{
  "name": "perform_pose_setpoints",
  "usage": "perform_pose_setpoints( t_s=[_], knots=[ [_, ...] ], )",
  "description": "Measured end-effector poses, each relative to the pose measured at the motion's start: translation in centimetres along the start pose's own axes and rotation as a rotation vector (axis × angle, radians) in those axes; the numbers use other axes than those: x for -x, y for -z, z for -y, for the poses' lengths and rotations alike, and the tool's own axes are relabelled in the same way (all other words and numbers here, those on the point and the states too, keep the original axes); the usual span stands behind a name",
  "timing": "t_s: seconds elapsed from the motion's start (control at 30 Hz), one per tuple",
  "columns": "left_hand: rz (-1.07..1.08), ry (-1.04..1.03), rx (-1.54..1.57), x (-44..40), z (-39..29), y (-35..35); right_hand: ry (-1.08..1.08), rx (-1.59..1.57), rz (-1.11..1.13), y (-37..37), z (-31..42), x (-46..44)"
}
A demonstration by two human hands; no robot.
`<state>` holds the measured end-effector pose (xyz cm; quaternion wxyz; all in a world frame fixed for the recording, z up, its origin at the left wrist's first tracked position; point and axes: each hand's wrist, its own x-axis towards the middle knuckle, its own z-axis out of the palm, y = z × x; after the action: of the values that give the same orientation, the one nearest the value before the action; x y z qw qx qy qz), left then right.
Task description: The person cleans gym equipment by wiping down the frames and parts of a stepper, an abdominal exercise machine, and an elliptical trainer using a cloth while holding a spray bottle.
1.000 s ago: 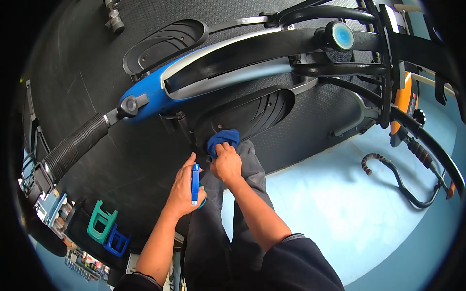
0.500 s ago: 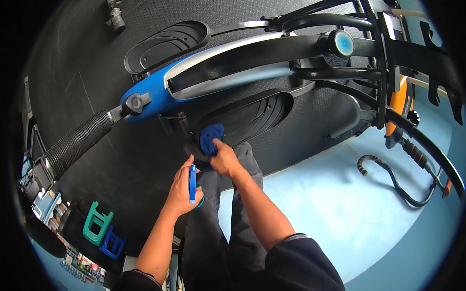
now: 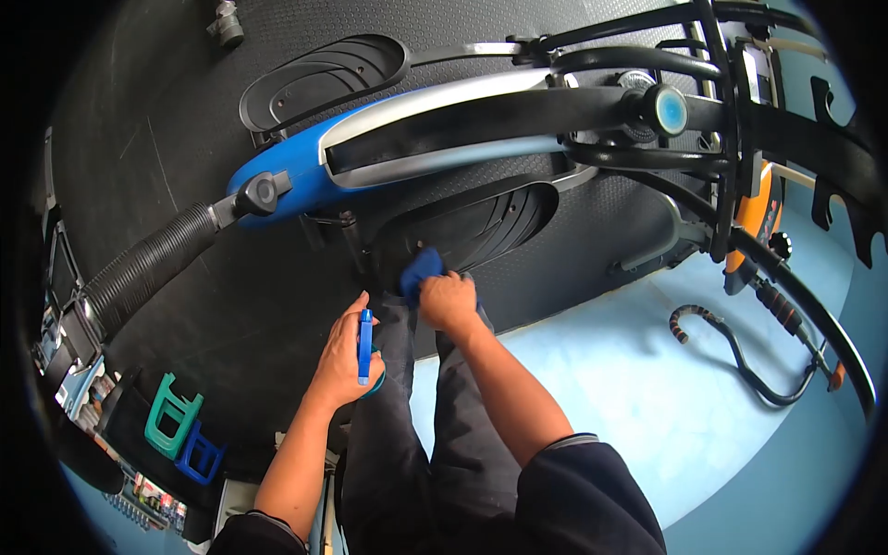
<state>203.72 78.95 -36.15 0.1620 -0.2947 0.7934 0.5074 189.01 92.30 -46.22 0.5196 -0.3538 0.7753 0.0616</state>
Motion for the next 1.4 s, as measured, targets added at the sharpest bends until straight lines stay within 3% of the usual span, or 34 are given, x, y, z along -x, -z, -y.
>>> perform_pose_setpoints(
  t_s=[0.07, 0.13, 0.2, 0.23, 0.33, 0.4, 0.43, 0.47, 0.6, 0.73, 0.8, 0.87, 0.93, 1.0, 1.1, 1.13, 1.17, 1.2, 1.23, 1.27, 1.4],
  knots=[
    [-0.012, 0.002, 0.014, -0.1, -0.3, 0.5, -0.092, 0.177, 0.091, 0.1, -0.8, -0.1],
    [-0.018, -0.011, 0.008, -0.3, -0.6, 1.1, -0.151, 0.052, 0.016, 0.9, -1.0, 0.0],
    [-0.012, -0.006, 0.014, 0.2, -0.4, 1.3, -0.206, -1.072, -0.244, 2.3, -1.1, 0.0],
    [-0.016, -0.006, 0.020, 0.0, -0.2, 1.3, -0.183, -1.368, -0.256, 2.1, -1.4, -0.9],
    [-0.020, -0.013, 0.035, -0.4, -0.3, 1.1, -0.179, -1.422, -0.212, 1.5, 2.5, -2.6],
    [-0.018, 0.003, 0.023, -0.4, -0.2, 1.3, 0.070, -0.745, -0.679, -3.8, 3.2, -3.8],
    [-0.022, 0.008, 0.023, -0.3, -0.2, 1.4, 0.064, -0.712, -0.448, -2.8, 3.3, -2.2],
    [-0.007, 0.018, 0.030, -0.1, -0.2, 1.4, 0.065, -0.712, -0.444, -2.7, 2.9, -0.8],
    [-0.006, 0.001, 0.009, -0.2, -0.5, 1.7, -0.158, -0.092, 0.024, -1.4, -1.4, 1.9],
    [-0.004, 0.019, 0.025, -0.2, -0.2, 2.3, -0.160, -0.306, -0.179, 0.0, -2.9, 3.4],
    [0.050, 0.036, 0.021, -0.2, 0.1, 2.6, 0.017, -0.570, -0.409, 5.1, -1.1, 4.1],
    [0.039, 0.036, 0.014, -0.2, 0.0, 2.8, 0.198, -0.445, -0.716, 8.7, 2.0, 3.1],
    [0.023, 0.038, 0.000, 0.1, 0.3, 2.9, 0.373, -0.258, -0.806, 10.1, 4.9, 0.4],
    [-0.038, -0.011, -0.016, 0.5, 0.9, 2.4, 0.467, 0.017, -0.585, 7.9, 6.6, -2.0],
    [-0.031, 0.007, 0.018, 0.9, 1.1, 2.6, 0.444, 0.032, -0.476, 7.8, 6.6, -3.1],
    [-0.030, 0.011, 0.024, 1.0, 0.9, 2.6, 0.397, -0.067, -0.585, 7.6, 5.1, -3.9],
    [-0.047, 0.018, 0.033, 1.0, 0.7, 2.8, 0.268, -0.080, -0.649, 7.5, 3.0, -4.9],
    [-0.065, 0.026, 0.040, 1.1, 0.6, 3.1, 0.070, -0.093, -0.505, 9.9, 1.4, -4.6],
    [-0.070, 0.028, 0.039, 1.4, 0.7, 3.2, -0.175, 0.087, -0.437, 10.3, -1.0, -5.7],
    [-0.065, 0.026, 0.049, 1.5, 0.9, 3.2, -0.148, 0.059, -0.750, 8.5, -3.4, -6.4],
    [-0.034, 0.040, 0.108, 0.4, 1.1, 2.1, 0.155, 0.128, -0.604, 7.7, 3.5, -4.3]
  ],
)
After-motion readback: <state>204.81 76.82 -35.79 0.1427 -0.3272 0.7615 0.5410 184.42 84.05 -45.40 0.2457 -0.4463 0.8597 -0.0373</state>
